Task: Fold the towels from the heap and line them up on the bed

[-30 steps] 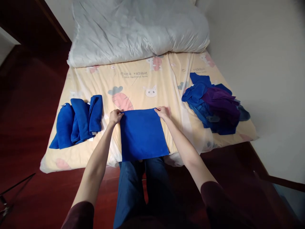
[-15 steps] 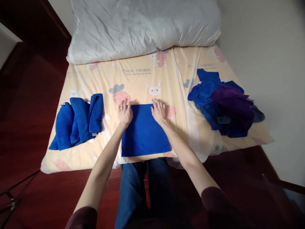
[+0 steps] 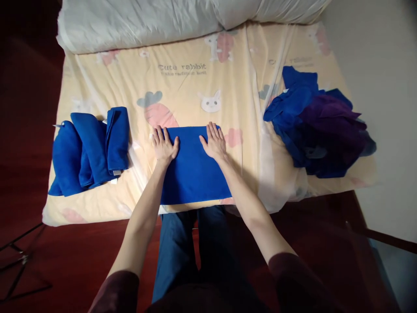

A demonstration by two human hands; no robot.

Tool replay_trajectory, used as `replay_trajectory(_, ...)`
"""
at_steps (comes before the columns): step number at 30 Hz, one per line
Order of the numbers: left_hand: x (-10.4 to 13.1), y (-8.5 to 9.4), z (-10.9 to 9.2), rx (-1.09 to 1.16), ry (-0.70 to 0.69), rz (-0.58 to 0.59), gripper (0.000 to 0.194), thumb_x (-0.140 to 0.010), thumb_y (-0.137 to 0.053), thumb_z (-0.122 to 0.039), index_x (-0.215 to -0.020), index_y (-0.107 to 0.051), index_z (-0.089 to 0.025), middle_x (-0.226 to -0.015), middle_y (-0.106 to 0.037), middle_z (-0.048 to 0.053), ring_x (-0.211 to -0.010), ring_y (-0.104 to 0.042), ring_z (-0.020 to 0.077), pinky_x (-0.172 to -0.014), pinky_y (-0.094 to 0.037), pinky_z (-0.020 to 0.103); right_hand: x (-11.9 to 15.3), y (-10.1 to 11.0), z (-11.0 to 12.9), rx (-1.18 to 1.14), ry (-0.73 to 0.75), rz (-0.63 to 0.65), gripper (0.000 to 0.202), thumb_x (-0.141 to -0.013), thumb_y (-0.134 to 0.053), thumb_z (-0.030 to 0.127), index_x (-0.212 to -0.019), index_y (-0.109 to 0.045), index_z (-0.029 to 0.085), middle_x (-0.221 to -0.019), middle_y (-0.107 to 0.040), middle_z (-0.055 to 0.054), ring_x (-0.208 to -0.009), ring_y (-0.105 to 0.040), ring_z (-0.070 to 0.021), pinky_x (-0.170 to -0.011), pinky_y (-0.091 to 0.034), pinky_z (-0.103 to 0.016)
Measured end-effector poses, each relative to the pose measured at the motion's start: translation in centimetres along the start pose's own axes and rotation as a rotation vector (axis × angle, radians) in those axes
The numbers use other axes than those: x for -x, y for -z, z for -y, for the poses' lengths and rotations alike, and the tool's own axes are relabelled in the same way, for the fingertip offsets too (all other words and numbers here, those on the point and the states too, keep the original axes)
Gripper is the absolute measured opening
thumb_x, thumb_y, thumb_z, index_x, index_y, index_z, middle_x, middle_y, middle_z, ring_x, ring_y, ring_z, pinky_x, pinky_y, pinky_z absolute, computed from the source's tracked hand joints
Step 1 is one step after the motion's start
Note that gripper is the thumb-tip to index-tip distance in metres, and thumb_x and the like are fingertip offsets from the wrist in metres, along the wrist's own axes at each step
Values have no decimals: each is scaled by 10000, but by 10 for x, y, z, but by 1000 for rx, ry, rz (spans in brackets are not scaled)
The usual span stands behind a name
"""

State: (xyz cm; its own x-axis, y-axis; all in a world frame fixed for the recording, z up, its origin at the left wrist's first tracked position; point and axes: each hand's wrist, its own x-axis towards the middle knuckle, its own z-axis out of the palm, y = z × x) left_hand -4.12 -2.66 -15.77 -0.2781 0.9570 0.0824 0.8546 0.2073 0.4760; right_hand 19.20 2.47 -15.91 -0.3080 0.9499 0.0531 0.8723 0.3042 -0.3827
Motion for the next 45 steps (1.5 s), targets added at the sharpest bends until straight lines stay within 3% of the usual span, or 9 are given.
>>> replay_trajectory(5,-8,3,6,40,25,-18,859,-995,-444,-561,-1656,-263,-42,-1751,-150,171,-1640,-2,323,-1334,16,564,-7,-3,-23,-28,-38,-46,726,-1093,-274,505,-1671,-229,67,-1741,-225,-150,-1642,-159,-277,-1353,-55,-557)
replay_trajectory(8,2,10,-7,38,-51,-48,798,-1011,-439,-487,-1660,-269,-54,-1749,-175,145,-1641,5,297,-1341,38,540,-3,1,-5,-7,-28,-92,719,-1095,-289,457,-1679,-170,55,-1743,-205,-164,-1647,-106,-321,-1326,0,-647)
replay_trajectory(13,71,18,-33,18,-259,119,691,-1035,-360,-374,-1644,-321,-51,-1740,-196,140,-1640,-39,277,-1352,-15,516,51,0,64,8,174,-1,656,-1094,-303,365,-1686,-188,107,-1736,-256,-102,-1650,-116,-258,-1356,-36,-571)
replay_trajectory(16,117,19,-30,20,-250,184,658,-1046,-316,-353,-1653,-327,-97,-1737,-217,116,-1635,-118,266,-1351,-73,501,95,-5,82,-23,207,73,609,-1102,-263,355,-1676,-265,152,-1731,-279,-64,-1640,-173,-206,-1366,-93,-477)
replay_trajectory(19,137,23,-18,3,-212,157,674,-1050,-351,-421,-1659,-325,-133,-1749,-177,89,-1635,-125,269,-1349,-80,493,121,0,69,-52,185,88,648,-1098,-308,446,-1671,-279,147,-1742,-237,-73,-1641,-165,-213,-1363,-102,-462)
replay_trajectory(27,135,27,-12,-22,-172,105,710,-1045,-358,-456,-1659,-307,-103,-1741,-193,118,-1636,-122,259,-1346,-70,497,137,26,18,-8,21,19,681,-1095,-295,455,-1650,-291,61,-1730,-237,-153,-1634,-200,-254,-1351,-103,-523)
replay_trajectory(31,156,22,-26,-6,-130,83,711,-1043,-338,-419,-1644,-311,-40,-1734,-183,168,-1636,-87,290,-1342,-47,529,153,16,51,31,-60,4,626,-1079,-298,329,-1617,-347,13,-1721,-230,-189,-1642,-150,-292,-1337,-61,-599)
replay_trajectory(36,193,28,-26,-5,-199,130,693,-1032,-372,-411,-1645,-339,-91,-1730,-204,145,-1632,-118,292,-1341,-90,539,184,5,87,-21,94,76,597,-1076,-337,343,-1631,-375,125,-1727,-259,-114,-1635,-195,-248,-1349,-134,-532)
replay_trajectory(45,225,61,30,-48,-159,84,688,-1035,-370,-427,-1661,-321,-145,-1737,-203,111,-1629,-143,260,-1345,-128,498,216,37,-1,0,30,-70,611,-1083,-326,400,-1635,-371,142,-1711,-313,-100,-1620,-249,-230,-1344,-191,-503)
